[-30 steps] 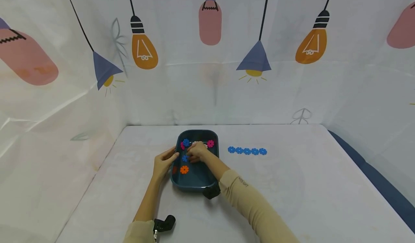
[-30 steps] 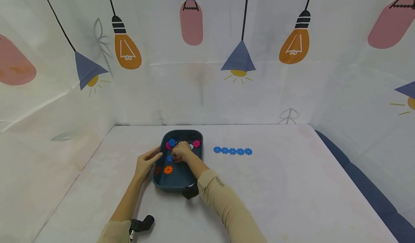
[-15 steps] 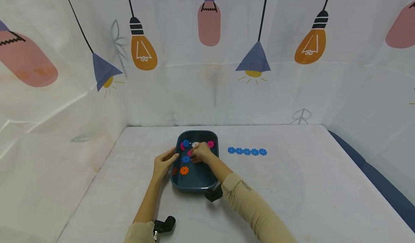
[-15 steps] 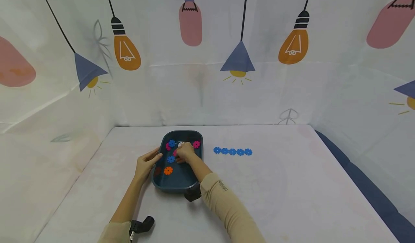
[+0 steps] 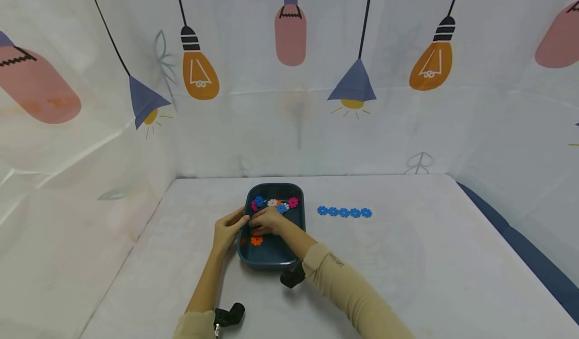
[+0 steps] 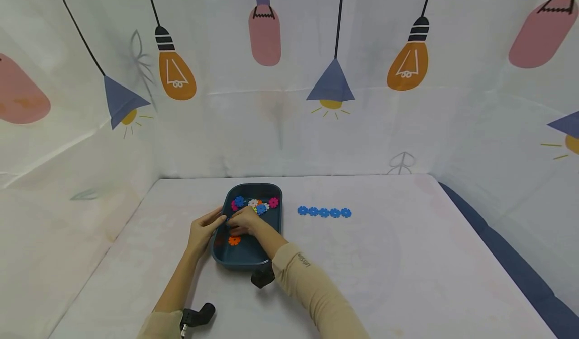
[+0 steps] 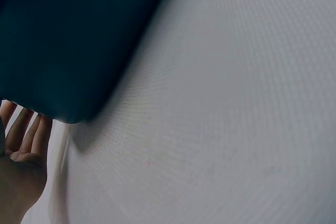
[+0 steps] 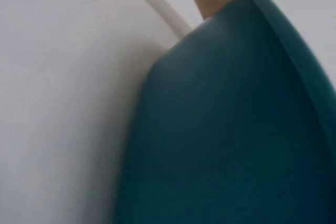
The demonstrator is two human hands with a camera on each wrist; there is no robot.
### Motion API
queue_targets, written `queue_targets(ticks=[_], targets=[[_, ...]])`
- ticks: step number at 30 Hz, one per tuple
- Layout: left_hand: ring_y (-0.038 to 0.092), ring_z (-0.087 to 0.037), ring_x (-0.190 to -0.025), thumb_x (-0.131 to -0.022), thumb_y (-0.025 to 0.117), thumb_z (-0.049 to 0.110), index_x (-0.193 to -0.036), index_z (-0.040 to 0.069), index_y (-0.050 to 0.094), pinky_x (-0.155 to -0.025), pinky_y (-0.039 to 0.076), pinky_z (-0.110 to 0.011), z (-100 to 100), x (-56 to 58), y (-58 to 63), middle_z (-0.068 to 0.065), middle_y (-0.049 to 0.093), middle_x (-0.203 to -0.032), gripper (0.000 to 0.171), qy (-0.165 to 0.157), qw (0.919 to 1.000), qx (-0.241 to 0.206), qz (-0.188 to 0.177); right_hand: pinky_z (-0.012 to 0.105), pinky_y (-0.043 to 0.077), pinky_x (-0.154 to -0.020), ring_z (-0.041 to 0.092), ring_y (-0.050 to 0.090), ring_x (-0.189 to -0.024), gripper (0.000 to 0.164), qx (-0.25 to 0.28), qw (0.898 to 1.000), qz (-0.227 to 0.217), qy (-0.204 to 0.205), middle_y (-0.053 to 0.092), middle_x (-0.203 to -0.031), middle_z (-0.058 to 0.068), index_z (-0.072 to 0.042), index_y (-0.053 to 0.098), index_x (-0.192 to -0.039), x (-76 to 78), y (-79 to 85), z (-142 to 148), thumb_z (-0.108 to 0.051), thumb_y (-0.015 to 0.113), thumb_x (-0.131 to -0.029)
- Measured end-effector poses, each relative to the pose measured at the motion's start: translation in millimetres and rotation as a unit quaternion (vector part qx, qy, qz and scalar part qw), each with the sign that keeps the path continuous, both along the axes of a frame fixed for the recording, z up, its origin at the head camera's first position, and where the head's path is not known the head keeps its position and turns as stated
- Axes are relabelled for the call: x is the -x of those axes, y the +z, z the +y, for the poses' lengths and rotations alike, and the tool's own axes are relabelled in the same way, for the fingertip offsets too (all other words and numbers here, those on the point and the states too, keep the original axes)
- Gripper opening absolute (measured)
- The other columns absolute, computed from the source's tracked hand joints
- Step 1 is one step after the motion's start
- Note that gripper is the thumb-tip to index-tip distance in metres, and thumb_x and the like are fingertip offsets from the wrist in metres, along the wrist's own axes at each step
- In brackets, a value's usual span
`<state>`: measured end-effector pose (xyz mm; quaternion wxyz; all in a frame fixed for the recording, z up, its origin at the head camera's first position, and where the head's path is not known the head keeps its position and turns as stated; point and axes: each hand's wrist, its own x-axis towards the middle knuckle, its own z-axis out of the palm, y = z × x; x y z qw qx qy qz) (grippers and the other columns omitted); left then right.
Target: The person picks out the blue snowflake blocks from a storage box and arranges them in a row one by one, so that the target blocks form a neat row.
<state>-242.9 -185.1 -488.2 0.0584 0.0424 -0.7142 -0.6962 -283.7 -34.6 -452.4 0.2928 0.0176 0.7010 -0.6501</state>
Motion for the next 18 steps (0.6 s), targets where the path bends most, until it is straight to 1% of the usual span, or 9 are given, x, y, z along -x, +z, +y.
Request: queue_targets(ticks=[3,5,8,10,12,14,15,18], targets=[[0.062,-0.011,-0.102,-0.085,0.072,0.021,-0.126,0.004,0.06,-0.078,0.051,-0.018,-0.3,-0.5,-0.1,-0.018,0.059,-0.124,0.046,-0.001,1.0,0.002,-0.003,0.034,0.056,-0.075,0.028,0.069,-0.082,0.03,-0.007,1.0,0.018,0.005,0.067,-0.096,0.021,0.012,0.061,-0.114,-1.1,-0.5,-2.0,0.005,0.061,-0.086],[0.062,-0.013,-0.103,-0.085,0.072,0.021,-0.126,0.004,0.06,-0.08,0.051,-0.018,-0.3,0.2,-0.5,-0.017,0.059,-0.125,0.046,-0.002,1.0,0.0,-0.004,0.032,0.057,-0.072,0.025,0.069,-0.078,0.029,-0.008,1.0,0.027,0.002,0.067,-0.095,0.021,0.013,0.061,-0.114,-0.4,-1.0,-0.4,0.006,0.059,-0.086],[0.062,-0.015,-0.105,-0.085,0.071,0.021,-0.126,0.004,0.06,-0.082,0.052,-0.022,-0.2,0.9,-1.3,-0.017,0.059,-0.125,0.046,-0.002,1.0,-0.003,-0.004,0.028,0.057,-0.068,0.02,0.068,-0.07,0.028,0.006,0.999,0.034,-0.017,0.068,-0.094,0.022,0.013,0.061,-0.113,1.5,-0.9,6.0,0.006,0.058,-0.087],[0.062,-0.016,-0.106,-0.085,0.071,0.021,-0.126,0.004,0.06,-0.083,0.052,-0.025,0.1,1.2,-1.5,-0.016,0.059,-0.126,0.045,-0.002,1.0,-0.004,-0.005,0.026,0.057,-0.066,0.017,0.067,-0.065,0.026,0.029,0.998,0.032,-0.04,0.067,-0.092,0.022,0.013,0.062,-0.111,2.7,0.8,12.0,0.008,0.058,-0.086],[0.061,-0.018,-0.107,-0.085,0.071,0.02,-0.126,0.004,0.06,-0.084,0.052,-0.027,0.5,1.2,-1.4,-0.016,0.058,-0.126,0.045,0.0,1.0,0.0,-0.006,0.026,0.057,-0.065,0.016,0.066,-0.063,0.025,0.049,0.996,0.034,-0.062,0.067,-0.088,0.02,0.014,0.063,-0.109,3.0,3.9,18.8,0.01,0.06,-0.085],[0.062,-0.019,-0.107,-0.086,0.07,0.019,-0.126,0.004,0.06,-0.084,0.052,-0.027,0.7,1.0,-1.1,-0.016,0.058,-0.127,0.044,0.001,1.0,0.004,-0.006,0.027,0.057,-0.066,0.016,0.066,-0.063,0.024,0.066,0.994,0.042,-0.072,0.066,-0.085,0.018,0.015,0.063,-0.108,3.0,7.4,25.9,0.011,0.06,-0.084],[0.062,-0.019,-0.107,-0.086,0.07,0.02,-0.126,0.004,0.06,-0.084,0.052,-0.026,0.7,0.9,-0.9,-0.016,0.059,-0.126,0.044,0.004,1.0,0.006,-0.007,0.028,0.057,-0.067,0.017,0.066,-0.064,0.024,0.073,0.993,0.048,-0.076,0.066,-0.083,0.017,0.016,0.063,-0.108,2.9,9.3,29.7,0.012,0.061,-0.084],[0.063,-0.017,-0.104,-0.085,0.071,0.02,-0.126,0.004,0.06,-0.082,0.053,-0.025,0.5,0.8,-0.5,-0.016,0.059,-0.126,0.046,0.006,0.9999,0.009,-0.006,0.032,0.057,-0.071,0.021,0.068,-0.068,0.023,0.074,0.991,0.079,-0.073,0.067,-0.082,0.015,0.016,0.063,-0.107,2.6,15.2,42.1,0.01,0.061,-0.084]])
